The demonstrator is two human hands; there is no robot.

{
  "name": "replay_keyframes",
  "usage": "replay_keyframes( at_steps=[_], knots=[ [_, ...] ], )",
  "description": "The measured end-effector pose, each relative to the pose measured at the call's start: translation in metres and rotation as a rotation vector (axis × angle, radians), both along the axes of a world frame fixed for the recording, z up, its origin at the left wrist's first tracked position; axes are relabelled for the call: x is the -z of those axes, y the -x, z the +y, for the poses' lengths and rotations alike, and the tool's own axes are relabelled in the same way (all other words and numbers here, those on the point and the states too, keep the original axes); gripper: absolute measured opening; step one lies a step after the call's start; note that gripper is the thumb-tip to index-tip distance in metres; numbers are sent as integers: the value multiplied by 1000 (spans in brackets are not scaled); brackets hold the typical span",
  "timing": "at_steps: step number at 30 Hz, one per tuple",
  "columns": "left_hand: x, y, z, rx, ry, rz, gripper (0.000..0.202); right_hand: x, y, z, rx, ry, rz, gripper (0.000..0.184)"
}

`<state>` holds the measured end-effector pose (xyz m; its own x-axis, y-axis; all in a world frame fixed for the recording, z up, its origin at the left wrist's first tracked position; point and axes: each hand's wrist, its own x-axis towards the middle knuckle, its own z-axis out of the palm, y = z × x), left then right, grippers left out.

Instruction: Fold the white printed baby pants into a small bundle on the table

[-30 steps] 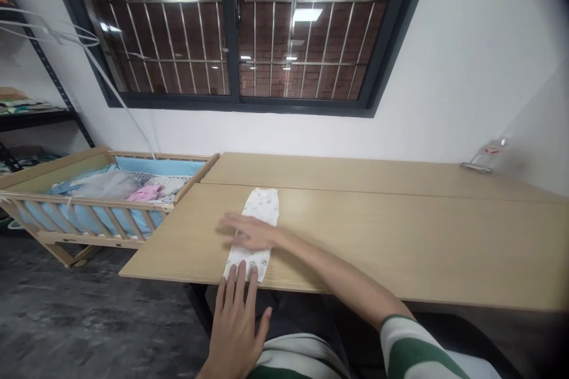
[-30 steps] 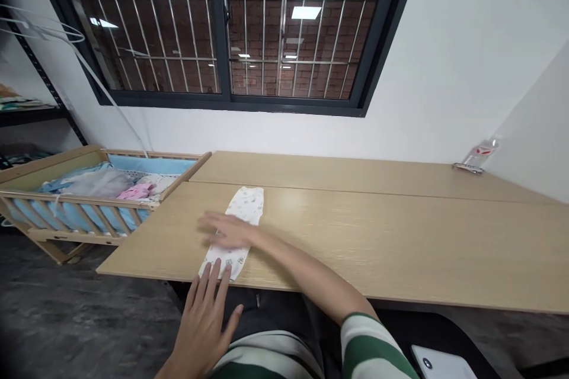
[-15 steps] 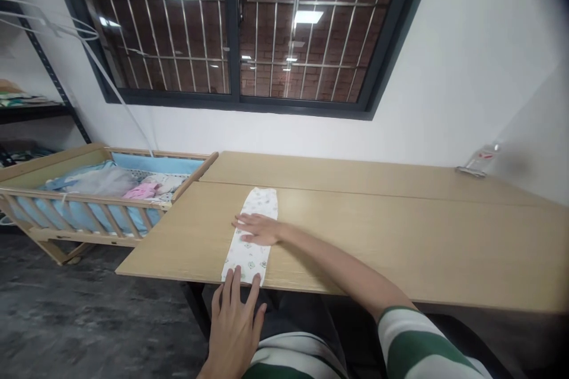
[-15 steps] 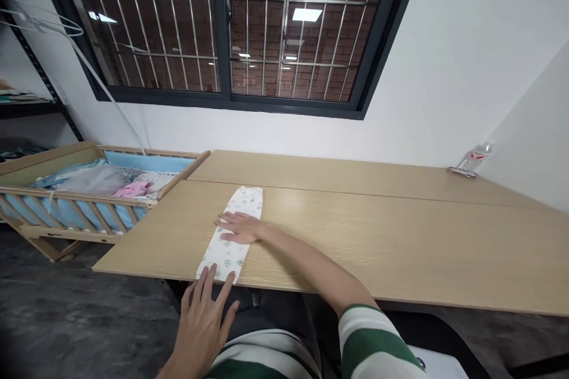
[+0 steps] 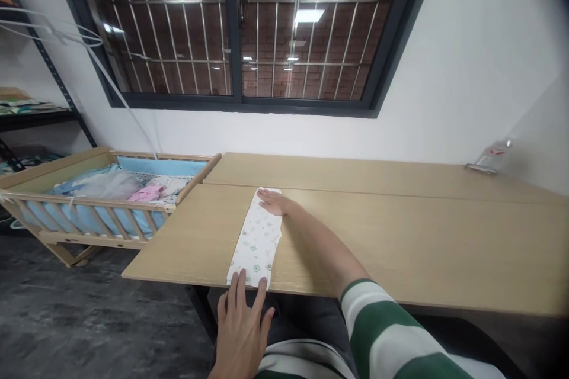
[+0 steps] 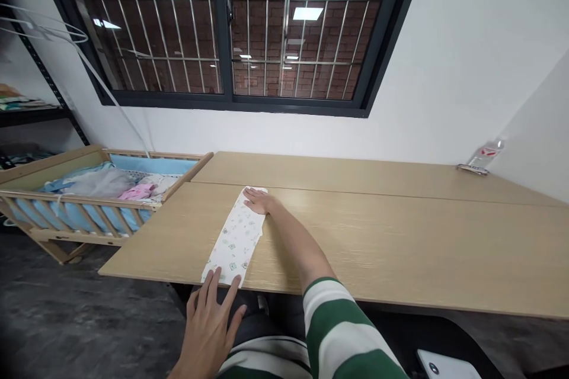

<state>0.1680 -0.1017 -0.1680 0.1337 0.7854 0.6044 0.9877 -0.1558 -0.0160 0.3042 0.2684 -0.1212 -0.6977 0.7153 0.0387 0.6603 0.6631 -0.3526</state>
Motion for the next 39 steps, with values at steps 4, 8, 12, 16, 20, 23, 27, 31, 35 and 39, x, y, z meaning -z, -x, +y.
replay_keyframes(
  at_steps=[4, 8, 12, 16, 20, 23, 27, 31, 35, 39],
  knots=[
    [-4, -16, -1, 21, 20, -12, 53, 0, -16, -1, -19, -39, 2, 58],
    [-6, -43, 1, 58, 56, -22, 54, -4, -42, -2, -33, -90, -2, 52],
    [-8, -60, 5, 98, 57, -47, 54, -14, -60, -11, -56, -171, -48, 53],
    [-18, -46, 13, 240, 101, -139, 49, -29, -71, -44, -54, -378, -81, 55],
    [-30, -13, 29, 396, 211, -230, 35, -50, -81, -113, -14, -335, 40, 44],
    [-33, 9, 39, 477, 227, -220, 27, -65, -89, -176, -91, -144, 125, 35],
    [-30, 23, 45, 574, 221, -177, 27, -69, -98, -248, -103, 11, 154, 35],
    [-21, 24, 45, 606, 144, -132, 30, -46, -108, -291, -49, -33, 100, 47],
    [-18, 21, 42, 648, 60, -133, 32, -19, -114, -314, -8, -175, 109, 39],
    [-29, 16, 27, 728, 99, -170, 37, -21, -116, -333, 13, -184, 177, 35]
  ],
)
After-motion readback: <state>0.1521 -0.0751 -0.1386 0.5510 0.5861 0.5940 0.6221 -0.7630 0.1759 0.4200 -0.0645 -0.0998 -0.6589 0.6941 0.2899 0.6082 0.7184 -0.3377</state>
